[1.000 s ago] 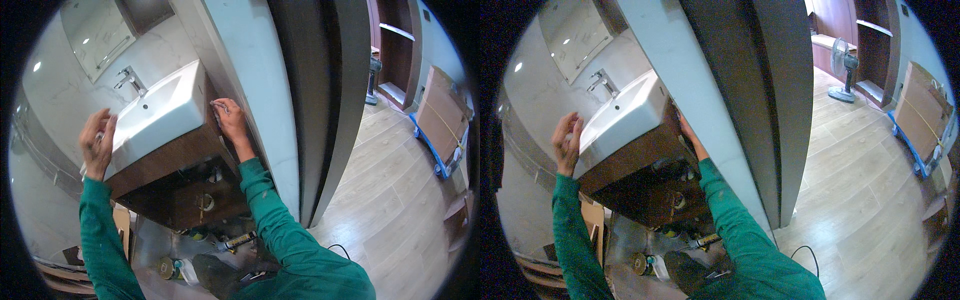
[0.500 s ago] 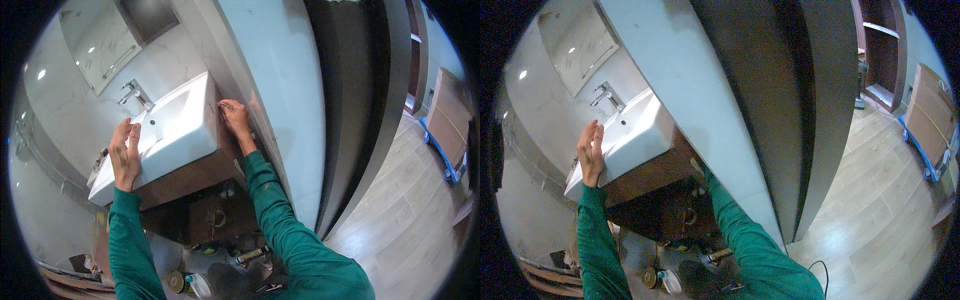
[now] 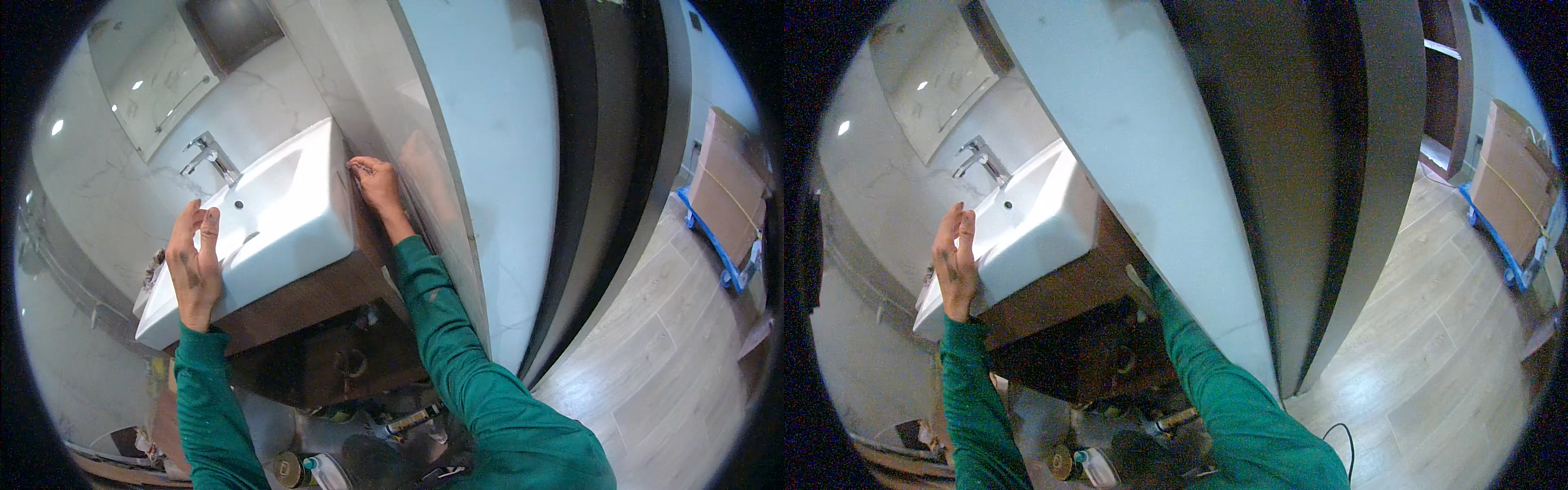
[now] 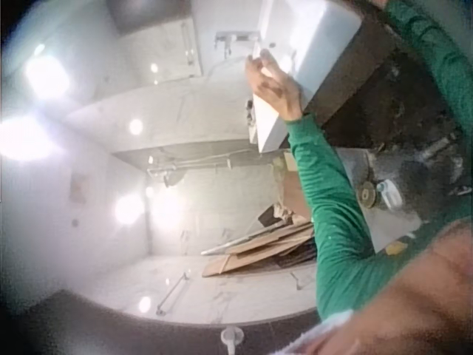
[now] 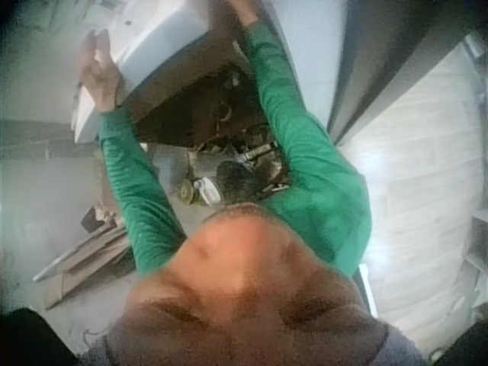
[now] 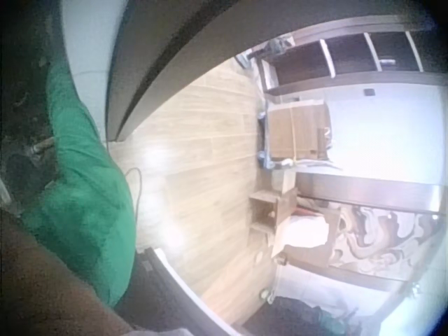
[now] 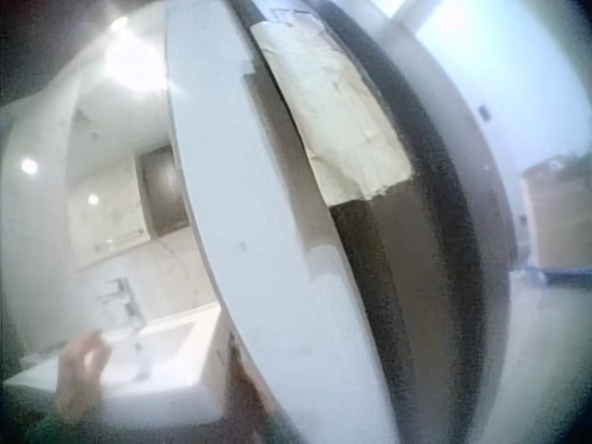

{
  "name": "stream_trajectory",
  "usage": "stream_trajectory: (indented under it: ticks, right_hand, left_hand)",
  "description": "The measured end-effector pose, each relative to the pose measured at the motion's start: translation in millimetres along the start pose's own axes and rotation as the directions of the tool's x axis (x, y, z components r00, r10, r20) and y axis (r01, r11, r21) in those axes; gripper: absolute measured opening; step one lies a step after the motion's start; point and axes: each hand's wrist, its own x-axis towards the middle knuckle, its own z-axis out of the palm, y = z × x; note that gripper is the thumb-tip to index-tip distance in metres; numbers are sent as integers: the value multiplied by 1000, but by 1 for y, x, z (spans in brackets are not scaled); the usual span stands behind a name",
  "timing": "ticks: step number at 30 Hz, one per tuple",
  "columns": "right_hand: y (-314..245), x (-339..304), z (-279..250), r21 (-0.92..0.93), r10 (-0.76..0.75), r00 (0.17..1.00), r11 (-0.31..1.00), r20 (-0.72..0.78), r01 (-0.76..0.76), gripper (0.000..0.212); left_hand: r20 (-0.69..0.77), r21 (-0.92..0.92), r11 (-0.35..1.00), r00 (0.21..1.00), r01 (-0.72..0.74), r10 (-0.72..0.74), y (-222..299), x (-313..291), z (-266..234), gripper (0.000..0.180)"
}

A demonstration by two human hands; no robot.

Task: The person applies a finish to the edge of a white sink countertop using a small brush and a cloth. They repeatedly dip the brush into a paint can, apply the finish to the edge, and wipe the area with a cloth. The person also pours liquid from a can onto the cloth and continues wiping the sink edge.

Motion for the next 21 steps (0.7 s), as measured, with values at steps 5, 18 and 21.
stream_trajectory:
  ticks: [5,18,21]
  right_hand:
    - [-8,-51,-24,-13,31,1000,999,-4,-31,17]
    - [15,-32,-12,7,0,1000,1000,-15,1,16]
    - [9,-47,-21,73,26,999,997,33,-29,17]
  left_hand:
    - [-9,12,1000,1000,-19,19,-1,1,0,64]
    - [-25,40,998,999,-41,42,1,2,-1,61]
    - [-18,28,999,1000,-22,23,0,-1,1,61]
